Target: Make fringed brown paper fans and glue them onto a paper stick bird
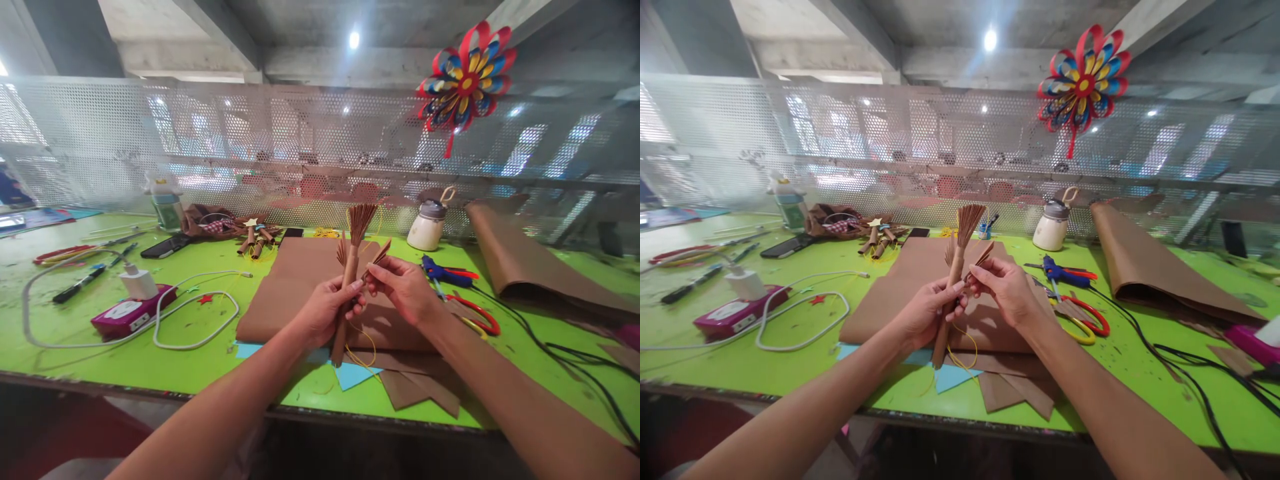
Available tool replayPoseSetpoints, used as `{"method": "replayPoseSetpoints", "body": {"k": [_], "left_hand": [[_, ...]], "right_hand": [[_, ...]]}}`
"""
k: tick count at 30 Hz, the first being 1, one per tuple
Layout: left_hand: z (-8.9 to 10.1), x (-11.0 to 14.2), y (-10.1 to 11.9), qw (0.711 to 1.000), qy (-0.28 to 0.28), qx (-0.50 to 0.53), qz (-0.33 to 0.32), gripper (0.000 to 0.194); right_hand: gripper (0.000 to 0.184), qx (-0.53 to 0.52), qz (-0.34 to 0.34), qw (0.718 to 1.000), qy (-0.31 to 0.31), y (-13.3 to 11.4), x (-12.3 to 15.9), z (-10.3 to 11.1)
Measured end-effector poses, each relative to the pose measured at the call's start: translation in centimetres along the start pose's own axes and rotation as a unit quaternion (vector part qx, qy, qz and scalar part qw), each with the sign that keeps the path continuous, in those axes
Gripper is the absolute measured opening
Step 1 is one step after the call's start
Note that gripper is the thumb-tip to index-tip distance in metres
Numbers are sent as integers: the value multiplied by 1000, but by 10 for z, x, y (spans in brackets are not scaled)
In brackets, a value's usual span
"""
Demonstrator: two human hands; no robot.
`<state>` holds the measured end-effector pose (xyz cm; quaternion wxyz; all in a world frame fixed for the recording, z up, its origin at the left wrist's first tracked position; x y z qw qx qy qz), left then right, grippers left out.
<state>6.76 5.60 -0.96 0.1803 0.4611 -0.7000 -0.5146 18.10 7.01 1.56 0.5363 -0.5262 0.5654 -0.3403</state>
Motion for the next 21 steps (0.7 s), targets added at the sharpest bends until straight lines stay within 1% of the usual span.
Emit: {"method": "replayPoseSetpoints", "body": {"k": [5, 11, 16, 21], "left_hand": [[-1, 0, 0, 1000, -6, -13, -5, 32], [-2, 1, -1, 999, -12, -41, -11, 32], [-3, 1, -1, 999, -3, -47, -7, 35], [-4, 1, -1, 999, -4, -51, -7, 34]], "right_hand": [[21, 23, 21, 999, 23, -5, 2, -3], [19, 22, 22, 999, 41, -7, 2, -2], [20, 28, 28, 998, 43, -8, 2, -1], [20, 30, 26, 999, 37, -7, 1, 0]]}}
Point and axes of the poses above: each hand's wrist, its own x-axis away from the middle knuckle, its own z-axis out of the back of the hand, y = z × x, the point moved 7 cm from there along -x, towards the middle knuckle, and after that the axes turned 5 degrees about -z, right-handed, at the moved point
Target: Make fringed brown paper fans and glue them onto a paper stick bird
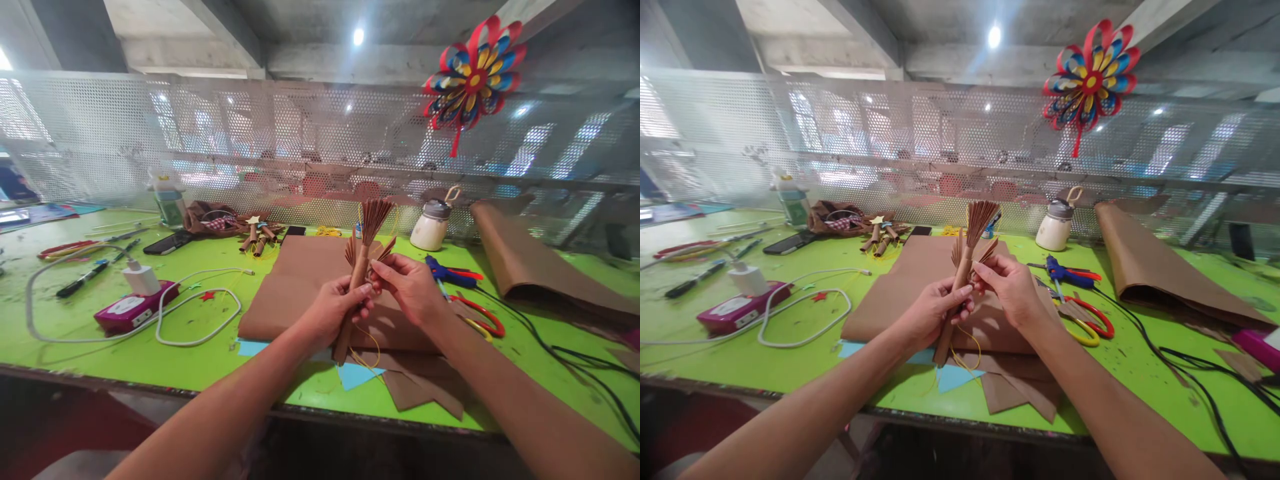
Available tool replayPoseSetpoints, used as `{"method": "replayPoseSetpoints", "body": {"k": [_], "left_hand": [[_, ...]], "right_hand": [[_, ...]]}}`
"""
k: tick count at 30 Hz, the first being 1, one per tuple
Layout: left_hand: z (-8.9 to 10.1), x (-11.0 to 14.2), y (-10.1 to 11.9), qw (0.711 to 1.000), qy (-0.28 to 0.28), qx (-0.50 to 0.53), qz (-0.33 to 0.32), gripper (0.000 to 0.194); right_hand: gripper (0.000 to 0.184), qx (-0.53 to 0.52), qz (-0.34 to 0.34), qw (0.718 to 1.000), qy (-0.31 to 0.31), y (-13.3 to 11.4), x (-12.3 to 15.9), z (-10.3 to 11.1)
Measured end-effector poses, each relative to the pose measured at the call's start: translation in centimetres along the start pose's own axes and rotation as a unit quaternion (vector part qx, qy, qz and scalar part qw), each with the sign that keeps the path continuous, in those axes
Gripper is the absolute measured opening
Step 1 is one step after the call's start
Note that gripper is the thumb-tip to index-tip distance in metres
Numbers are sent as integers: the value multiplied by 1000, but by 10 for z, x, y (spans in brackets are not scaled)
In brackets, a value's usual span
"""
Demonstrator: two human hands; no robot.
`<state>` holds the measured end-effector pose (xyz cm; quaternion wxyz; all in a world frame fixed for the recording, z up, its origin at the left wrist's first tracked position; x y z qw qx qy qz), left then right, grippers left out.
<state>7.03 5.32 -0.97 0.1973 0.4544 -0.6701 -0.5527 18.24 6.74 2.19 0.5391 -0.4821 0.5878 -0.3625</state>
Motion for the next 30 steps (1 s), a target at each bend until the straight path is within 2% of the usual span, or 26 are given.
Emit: {"method": "replayPoseSetpoints", "body": {"k": [22, 30], "left_hand": [[-2, -1, 2, 996, 12, -76, -35, 33], [-2, -1, 2, 995, 18, -91, -40, 33]], "right_hand": [[18, -43, -37, 998, -1, 3, 1, 0], [18, -16, -18, 1000, 8, -2, 3, -1]]}}
Point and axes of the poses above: each hand's wrist, its own x-axis away from the middle knuckle, its own z-axis out of the back of the hand, y = z × x, the point moved 7 cm from there along -x, towards the middle knuckle, and after that the axes turned 5 degrees about -z, right-handed, at the moved point
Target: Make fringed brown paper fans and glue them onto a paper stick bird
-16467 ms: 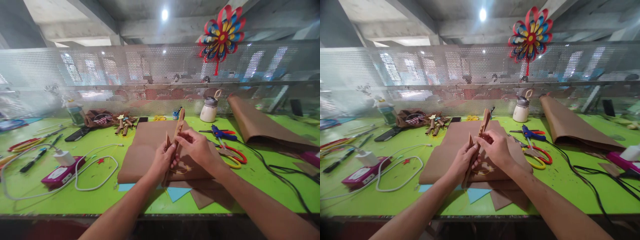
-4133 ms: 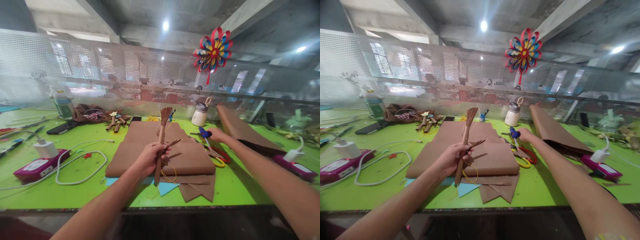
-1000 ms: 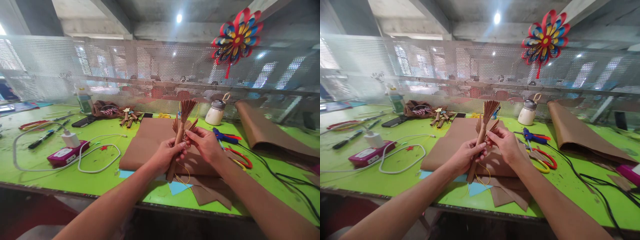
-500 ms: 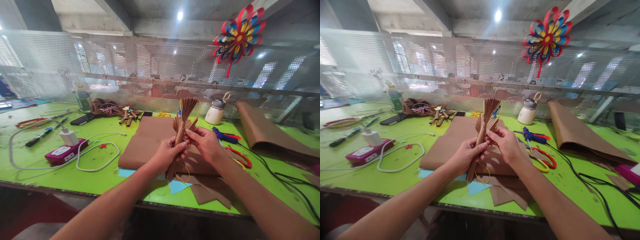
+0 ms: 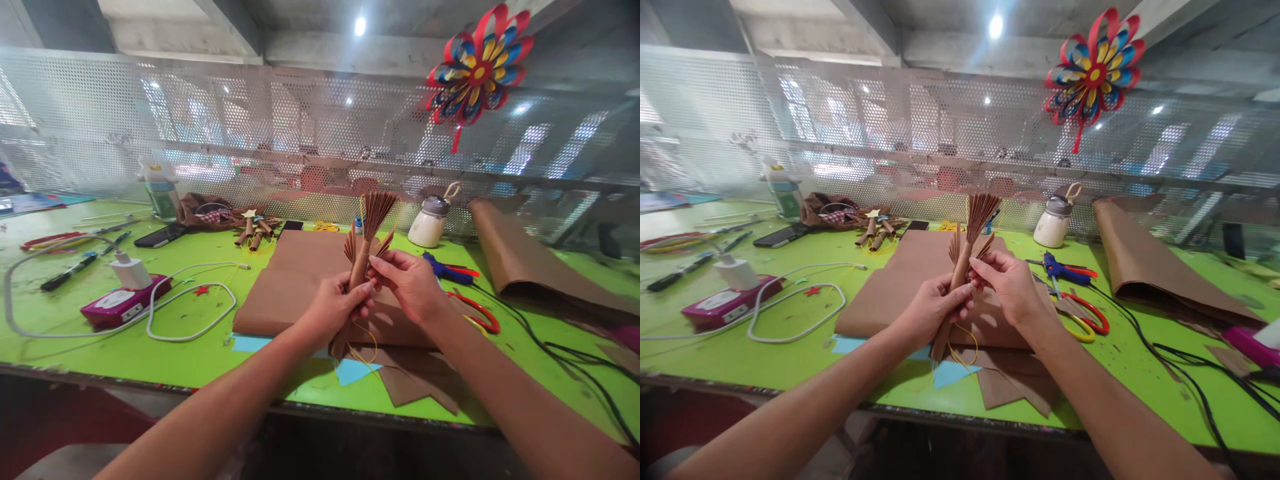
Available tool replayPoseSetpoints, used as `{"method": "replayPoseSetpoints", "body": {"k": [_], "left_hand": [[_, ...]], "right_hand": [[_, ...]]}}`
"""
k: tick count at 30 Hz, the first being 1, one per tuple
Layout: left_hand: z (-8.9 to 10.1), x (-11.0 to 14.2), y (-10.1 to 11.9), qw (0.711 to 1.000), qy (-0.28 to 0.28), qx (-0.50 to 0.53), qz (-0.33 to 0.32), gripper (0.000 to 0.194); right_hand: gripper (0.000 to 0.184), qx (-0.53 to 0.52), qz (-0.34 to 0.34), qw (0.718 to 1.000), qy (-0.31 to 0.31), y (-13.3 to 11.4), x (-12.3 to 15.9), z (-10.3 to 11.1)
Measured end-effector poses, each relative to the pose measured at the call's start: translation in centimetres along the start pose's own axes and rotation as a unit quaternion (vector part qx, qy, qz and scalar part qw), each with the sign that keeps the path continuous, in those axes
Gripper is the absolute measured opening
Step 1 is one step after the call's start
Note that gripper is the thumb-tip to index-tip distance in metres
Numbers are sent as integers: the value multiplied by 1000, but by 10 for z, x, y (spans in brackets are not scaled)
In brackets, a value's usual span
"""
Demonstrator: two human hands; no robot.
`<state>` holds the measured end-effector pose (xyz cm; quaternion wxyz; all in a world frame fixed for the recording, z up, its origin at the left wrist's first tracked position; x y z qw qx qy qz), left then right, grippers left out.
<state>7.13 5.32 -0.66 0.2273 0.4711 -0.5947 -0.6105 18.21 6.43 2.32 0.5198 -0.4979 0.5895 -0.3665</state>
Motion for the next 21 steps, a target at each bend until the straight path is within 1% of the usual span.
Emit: {"method": "replayPoseSetpoints", "body": {"k": [8, 21], "left_hand": [[1, 0, 1, 1000, 16, -18, 2, 32], [-1, 1, 4, 999, 21, -24, -3, 28]], "right_hand": [[20, 24, 11, 1000, 12, -2, 1, 0], [19, 36, 18, 999, 19, -5, 1, -2]]}}
Point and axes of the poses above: each hand's wrist, its own x-axis away from the middle knuckle, its own z-axis out of the back of the hand, y = z × x, the point moved 7 cm from there along -x, towards the middle knuckle, and after that the axes turned 5 degrees about -z, right-handed, at the moved point
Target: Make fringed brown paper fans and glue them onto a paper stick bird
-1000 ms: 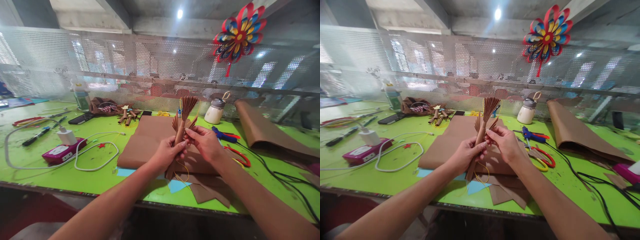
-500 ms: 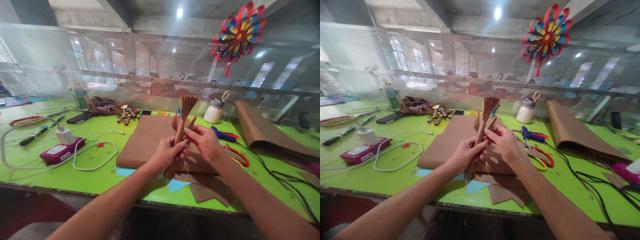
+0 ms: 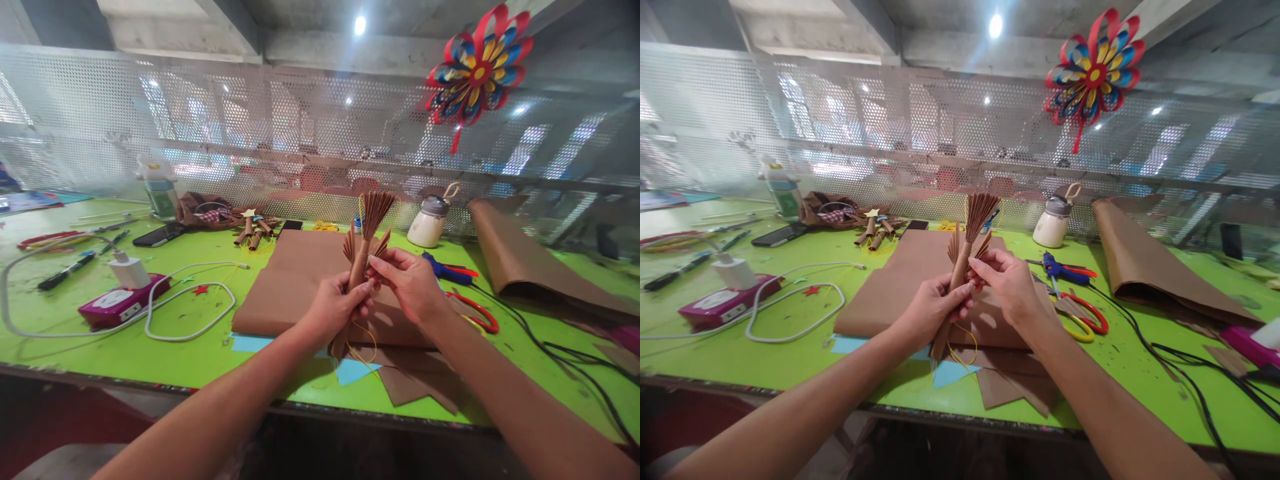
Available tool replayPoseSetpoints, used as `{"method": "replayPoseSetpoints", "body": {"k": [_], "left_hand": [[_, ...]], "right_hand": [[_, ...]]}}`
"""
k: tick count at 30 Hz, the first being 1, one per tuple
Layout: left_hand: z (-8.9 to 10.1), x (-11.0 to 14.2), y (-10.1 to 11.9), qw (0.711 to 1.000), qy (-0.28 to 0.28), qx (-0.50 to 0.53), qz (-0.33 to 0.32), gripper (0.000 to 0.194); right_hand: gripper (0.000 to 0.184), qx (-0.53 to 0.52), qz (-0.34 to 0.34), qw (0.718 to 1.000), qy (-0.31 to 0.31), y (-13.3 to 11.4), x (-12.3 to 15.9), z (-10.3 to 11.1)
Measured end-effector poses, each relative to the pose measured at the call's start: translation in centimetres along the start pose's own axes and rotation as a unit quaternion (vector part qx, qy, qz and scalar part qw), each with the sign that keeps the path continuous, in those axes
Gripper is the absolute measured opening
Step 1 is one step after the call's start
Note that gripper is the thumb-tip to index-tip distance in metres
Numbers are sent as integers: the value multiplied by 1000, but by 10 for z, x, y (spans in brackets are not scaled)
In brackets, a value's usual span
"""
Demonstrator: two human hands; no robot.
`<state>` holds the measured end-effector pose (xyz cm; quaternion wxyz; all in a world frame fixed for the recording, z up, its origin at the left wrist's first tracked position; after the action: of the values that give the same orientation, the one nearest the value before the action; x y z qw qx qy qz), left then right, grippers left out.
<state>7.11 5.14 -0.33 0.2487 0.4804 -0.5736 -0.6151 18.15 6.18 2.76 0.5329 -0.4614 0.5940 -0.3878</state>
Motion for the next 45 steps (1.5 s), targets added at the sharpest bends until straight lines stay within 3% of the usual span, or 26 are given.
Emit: {"method": "replayPoseSetpoints", "body": {"k": [15, 45], "left_hand": [[1, 0, -1, 1000, 12, 0, 0, 32], [3, 0, -3, 1000, 30, 5, 7, 32]], "right_hand": [[22, 33, 16, 999, 13, -6, 0, -2], [21, -15, -15, 1000, 7, -1, 1, -3]]}}
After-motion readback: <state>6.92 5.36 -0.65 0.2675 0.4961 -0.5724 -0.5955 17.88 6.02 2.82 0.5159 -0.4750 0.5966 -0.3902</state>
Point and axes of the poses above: each hand's wrist, its own x-axis away from the middle knuckle, its own z-axis out of the back of the hand, y = z × x, the point moved 7 cm from there along -x, towards the middle knuckle, and after that the axes turned 5 degrees about -z, right-handed, at the moved point
